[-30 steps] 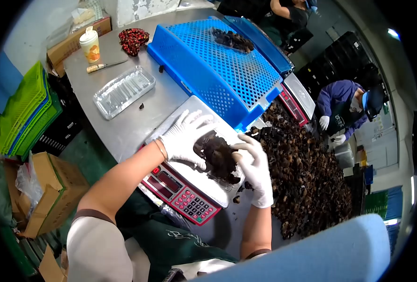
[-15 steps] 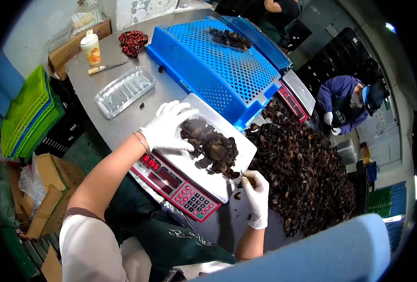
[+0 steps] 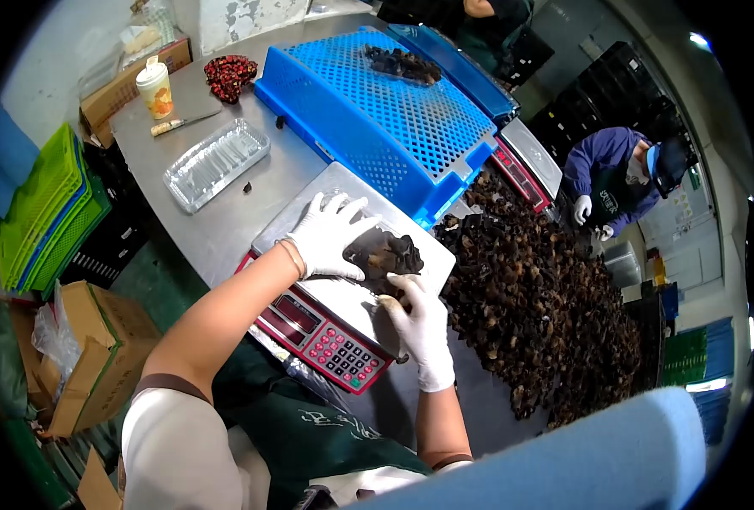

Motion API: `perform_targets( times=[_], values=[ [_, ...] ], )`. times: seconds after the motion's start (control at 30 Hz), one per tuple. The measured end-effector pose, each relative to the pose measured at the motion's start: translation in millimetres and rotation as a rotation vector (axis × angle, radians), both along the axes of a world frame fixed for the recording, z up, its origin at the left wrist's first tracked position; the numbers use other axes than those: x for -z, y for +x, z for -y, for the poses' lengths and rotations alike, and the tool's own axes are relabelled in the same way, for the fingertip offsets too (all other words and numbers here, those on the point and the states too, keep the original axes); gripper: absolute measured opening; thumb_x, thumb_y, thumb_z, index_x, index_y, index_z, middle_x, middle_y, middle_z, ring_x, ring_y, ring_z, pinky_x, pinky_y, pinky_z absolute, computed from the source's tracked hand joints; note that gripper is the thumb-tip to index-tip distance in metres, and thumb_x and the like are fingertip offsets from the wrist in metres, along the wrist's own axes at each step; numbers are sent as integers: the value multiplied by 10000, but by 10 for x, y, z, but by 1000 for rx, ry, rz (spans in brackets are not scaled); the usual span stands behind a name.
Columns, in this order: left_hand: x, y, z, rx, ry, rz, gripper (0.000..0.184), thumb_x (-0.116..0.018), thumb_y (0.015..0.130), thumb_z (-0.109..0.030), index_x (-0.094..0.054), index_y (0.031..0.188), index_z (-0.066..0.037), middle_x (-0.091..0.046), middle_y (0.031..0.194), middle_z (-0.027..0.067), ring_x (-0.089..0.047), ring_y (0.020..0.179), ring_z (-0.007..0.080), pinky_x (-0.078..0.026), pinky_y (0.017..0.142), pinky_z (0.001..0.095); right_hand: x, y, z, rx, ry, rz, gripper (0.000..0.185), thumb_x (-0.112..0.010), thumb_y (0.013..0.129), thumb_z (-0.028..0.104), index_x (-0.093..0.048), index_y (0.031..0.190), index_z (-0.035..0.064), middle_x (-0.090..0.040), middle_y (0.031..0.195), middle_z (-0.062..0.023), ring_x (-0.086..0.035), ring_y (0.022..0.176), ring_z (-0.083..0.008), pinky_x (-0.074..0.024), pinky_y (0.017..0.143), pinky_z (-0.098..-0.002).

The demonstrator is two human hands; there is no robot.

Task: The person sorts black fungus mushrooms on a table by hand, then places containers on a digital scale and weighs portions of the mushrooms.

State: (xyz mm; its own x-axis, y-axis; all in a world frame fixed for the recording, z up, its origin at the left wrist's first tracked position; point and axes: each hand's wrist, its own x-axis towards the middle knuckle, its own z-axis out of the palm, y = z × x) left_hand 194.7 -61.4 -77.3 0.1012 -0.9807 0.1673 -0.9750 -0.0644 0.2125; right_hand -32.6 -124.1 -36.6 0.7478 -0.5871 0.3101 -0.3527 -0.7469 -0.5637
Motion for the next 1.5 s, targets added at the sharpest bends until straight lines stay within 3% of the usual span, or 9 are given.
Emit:
perform_targets(
  times=[0.17, 0.27, 0.47, 0.57, 0.73, 0.9, 1.17, 1.43, 1.5],
  values=[
    [-97, 25, -147, 55, -136, -205, 936, -734, 677, -630, -417, 1433, -178, -331, 1466, 203, -280, 1345, 475, -194, 1123, 575, 119, -766, 208, 272, 218, 240, 240, -640, 830, -50, -653, 1065, -2, -628, 1064, -98, -609, 869, -140, -513, 759, -264],
    [-13, -8, -163, 22, -160, -176, 895, -765, 670, -519, -428, 1424, -174, -347, 1450, 193, -307, 1334, 436, -234, 1117, 539, 709, -1507, 358, 469, -140, 115, 284, -699, 807, 22, -651, 1087, 36, -635, 1104, -108, -580, 1054, -282, -429, 978, -380],
    [19, -38, -150, -14, -216, -172, 876, -784, 630, -367, -444, 1413, -174, -364, 1444, 174, -335, 1325, 394, -263, 1118, 496, 1683, -2526, -274, 711, -144, -159, 794, -815, 703, 196, -450, 1388, 30, -455, 1397, -206, -391, 1318, -389, -313, 1110, -477],
    [28, -27, -133, -3, -200, -170, 877, -783, 631, -373, -445, 1415, -171, -365, 1448, 176, -337, 1331, 392, -261, 1120, 495, 1615, -2243, -385, 604, -179, -126, 756, -796, 702, 199, -470, 1359, 17, -480, 1369, -202, -428, 1270, -400, -320, 1086, -482],
    [-11, -45, -139, -30, -175, -194, 872, -781, 632, -397, -458, 1410, -172, -373, 1451, 172, -347, 1330, 388, -267, 1119, 491, 1475, -1722, 93, 505, -195, 20, 154, -592, 889, -19, -651, 1014, 49, -652, 921, -135, -658, 789, -282, -526, 710, -329],
    [22, -48, -133, -42, -198, -176, 886, -790, 625, -420, -456, 1411, -183, -382, 1447, 159, -358, 1325, 379, -281, 1113, 484, 1278, -1173, 546, 387, -130, 170, 161, -569, 920, 21, -645, 1060, 44, -642, 992, -135, -634, 887, -300, -513, 778, -357],
    [66, -45, -145, -58, -238, -188, 874, -795, 621, -408, -460, 1404, -211, -390, 1434, 147, -372, 1308, 382, -299, 1098, 483, 1300, -835, 148, 275, -184, -346, 445, -691, 792, 341, -618, 1108, 36, -536, 1218, -197, -497, 1085, -385, -416, 914, -459],
    [73, -72, -135, -52, -249, -162, 898, -779, 624, -476, -458, 1409, -182, -390, 1434, 154, -367, 1310, 380, -274, 1105, 485, 1470, -1071, 153, 120, -244, -338, 130, -655, 780, 87, -582, 880, 50, -603, 889, -111, -616, 767, -311, -514, 653, -407],
    [50, -74, -146, -55, -267, -161, 901, -777, 630, -496, -455, 1412, -183, -390, 1429, 165, -366, 1311, 387, -273, 1106, 490, 1448, -999, 377, 201, -166, -60, 77, -649, 837, 69, -603, 872, 18, -620, 832, -118, -627, 733, -315, -518, 664, -383]
  ],
)
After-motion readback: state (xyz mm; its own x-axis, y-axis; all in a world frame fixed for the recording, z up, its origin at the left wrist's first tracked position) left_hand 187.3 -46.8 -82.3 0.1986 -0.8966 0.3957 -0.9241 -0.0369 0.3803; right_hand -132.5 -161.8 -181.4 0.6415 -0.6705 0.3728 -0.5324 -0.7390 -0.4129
